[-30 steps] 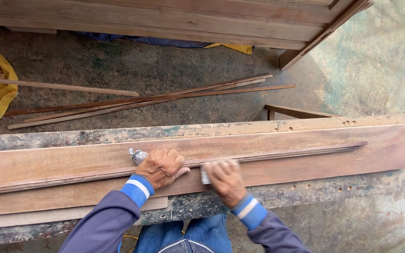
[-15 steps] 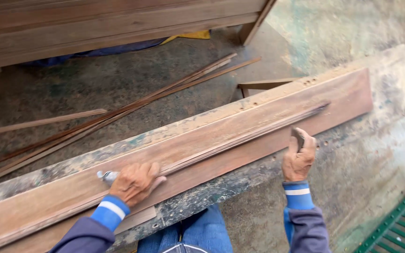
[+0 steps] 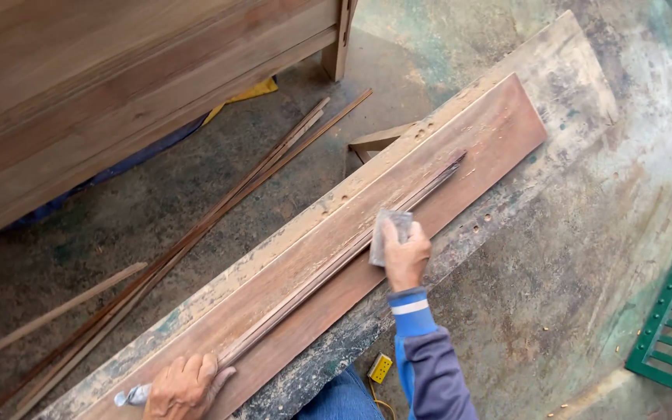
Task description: The person is sanding a thin piece of wooden trim manually using sandpaper and a sanding block on a workshop bench.
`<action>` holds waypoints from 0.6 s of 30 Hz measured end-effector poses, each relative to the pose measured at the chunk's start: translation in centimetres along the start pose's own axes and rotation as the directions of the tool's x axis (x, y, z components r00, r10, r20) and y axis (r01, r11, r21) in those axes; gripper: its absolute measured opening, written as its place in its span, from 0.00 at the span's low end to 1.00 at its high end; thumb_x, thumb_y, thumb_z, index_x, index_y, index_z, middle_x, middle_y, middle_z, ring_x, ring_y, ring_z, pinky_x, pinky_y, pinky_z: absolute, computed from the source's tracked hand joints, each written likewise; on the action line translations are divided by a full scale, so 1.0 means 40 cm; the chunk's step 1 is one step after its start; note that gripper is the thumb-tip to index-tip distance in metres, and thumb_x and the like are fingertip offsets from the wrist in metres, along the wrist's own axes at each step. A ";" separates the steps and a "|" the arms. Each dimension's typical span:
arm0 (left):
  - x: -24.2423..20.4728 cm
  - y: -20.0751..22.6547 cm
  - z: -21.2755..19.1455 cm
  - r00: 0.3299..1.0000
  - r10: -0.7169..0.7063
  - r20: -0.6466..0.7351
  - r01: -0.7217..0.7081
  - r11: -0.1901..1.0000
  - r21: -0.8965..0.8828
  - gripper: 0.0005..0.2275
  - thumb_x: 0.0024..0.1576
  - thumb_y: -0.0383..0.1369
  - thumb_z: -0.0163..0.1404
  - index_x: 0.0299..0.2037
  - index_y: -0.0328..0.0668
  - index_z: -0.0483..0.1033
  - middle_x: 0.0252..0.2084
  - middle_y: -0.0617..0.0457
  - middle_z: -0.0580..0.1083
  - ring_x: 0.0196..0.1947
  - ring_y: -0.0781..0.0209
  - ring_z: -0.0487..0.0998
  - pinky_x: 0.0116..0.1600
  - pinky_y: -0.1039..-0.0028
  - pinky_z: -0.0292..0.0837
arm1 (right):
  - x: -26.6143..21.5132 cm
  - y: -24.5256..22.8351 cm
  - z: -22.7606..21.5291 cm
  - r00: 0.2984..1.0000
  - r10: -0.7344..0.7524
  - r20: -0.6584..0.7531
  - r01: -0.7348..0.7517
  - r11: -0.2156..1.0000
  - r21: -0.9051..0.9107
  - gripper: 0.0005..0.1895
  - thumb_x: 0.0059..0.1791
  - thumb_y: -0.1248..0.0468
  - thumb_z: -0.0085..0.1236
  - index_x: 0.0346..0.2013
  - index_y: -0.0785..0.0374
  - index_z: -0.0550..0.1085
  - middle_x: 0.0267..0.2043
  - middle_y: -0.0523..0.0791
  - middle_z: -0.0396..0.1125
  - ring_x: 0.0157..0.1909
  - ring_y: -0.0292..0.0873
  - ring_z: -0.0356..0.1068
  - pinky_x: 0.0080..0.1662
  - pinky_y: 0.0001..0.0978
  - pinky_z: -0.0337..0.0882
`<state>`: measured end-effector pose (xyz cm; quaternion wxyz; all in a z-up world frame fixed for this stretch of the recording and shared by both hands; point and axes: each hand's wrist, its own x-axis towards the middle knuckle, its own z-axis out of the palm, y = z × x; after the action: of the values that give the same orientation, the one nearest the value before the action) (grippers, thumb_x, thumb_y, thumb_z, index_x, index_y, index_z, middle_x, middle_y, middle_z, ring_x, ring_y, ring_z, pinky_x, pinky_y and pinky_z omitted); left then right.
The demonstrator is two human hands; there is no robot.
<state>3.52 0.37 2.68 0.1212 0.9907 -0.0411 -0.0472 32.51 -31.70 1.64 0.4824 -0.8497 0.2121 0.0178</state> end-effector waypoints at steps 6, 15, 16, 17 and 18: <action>-0.037 -0.033 0.109 0.992 -0.107 -0.068 0.100 0.990 -0.095 0.17 0.43 0.49 0.61 0.32 0.48 0.76 0.22 0.49 0.72 0.22 0.51 0.75 0.28 0.62 0.72 | -0.062 0.075 0.038 0.959 0.023 -0.282 -0.020 1.000 0.012 0.13 0.50 0.59 0.65 0.35 0.67 0.73 0.34 0.50 0.75 0.34 0.44 0.76 0.37 0.39 0.76; -0.020 -0.021 0.075 0.991 -0.117 -0.065 0.111 0.991 -0.080 0.17 0.44 0.49 0.61 0.29 0.45 0.74 0.24 0.47 0.72 0.23 0.47 0.77 0.28 0.57 0.72 | -0.079 0.034 0.059 0.946 0.184 -0.268 -0.088 0.939 0.333 0.15 0.45 0.62 0.65 0.39 0.69 0.73 0.39 0.48 0.74 0.39 0.41 0.73 0.42 0.37 0.75; -0.026 -0.032 0.090 0.992 -0.106 -0.069 0.100 0.992 -0.077 0.17 0.44 0.49 0.61 0.29 0.45 0.74 0.24 0.47 0.72 0.23 0.47 0.77 0.28 0.57 0.72 | -0.079 0.037 0.066 0.943 0.186 -0.277 -0.085 0.937 0.340 0.15 0.45 0.62 0.65 0.39 0.69 0.73 0.39 0.48 0.74 0.39 0.41 0.73 0.42 0.37 0.75; -0.030 -0.043 0.105 0.994 -0.101 -0.045 0.097 0.992 -0.081 0.18 0.44 0.49 0.61 0.31 0.45 0.75 0.23 0.47 0.72 0.23 0.48 0.77 0.27 0.57 0.72 | -0.079 0.041 0.074 0.930 0.225 -0.290 -0.080 0.896 0.437 0.14 0.47 0.61 0.63 0.39 0.69 0.72 0.40 0.47 0.74 0.39 0.42 0.73 0.42 0.38 0.75; -0.039 -0.050 0.121 0.995 -0.098 -0.017 0.096 0.992 -0.088 0.18 0.44 0.49 0.61 0.32 0.44 0.76 0.23 0.47 0.72 0.22 0.48 0.77 0.26 0.58 0.71 | -0.081 0.048 0.079 0.917 0.265 -0.298 -0.074 0.847 0.526 0.14 0.49 0.60 0.61 0.40 0.68 0.72 0.40 0.47 0.74 0.40 0.42 0.73 0.42 0.38 0.76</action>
<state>1.61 1.30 -2.33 0.1620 0.9857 0.0104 -0.0441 29.40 -28.83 -0.83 0.6368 -0.6599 0.3692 -0.1508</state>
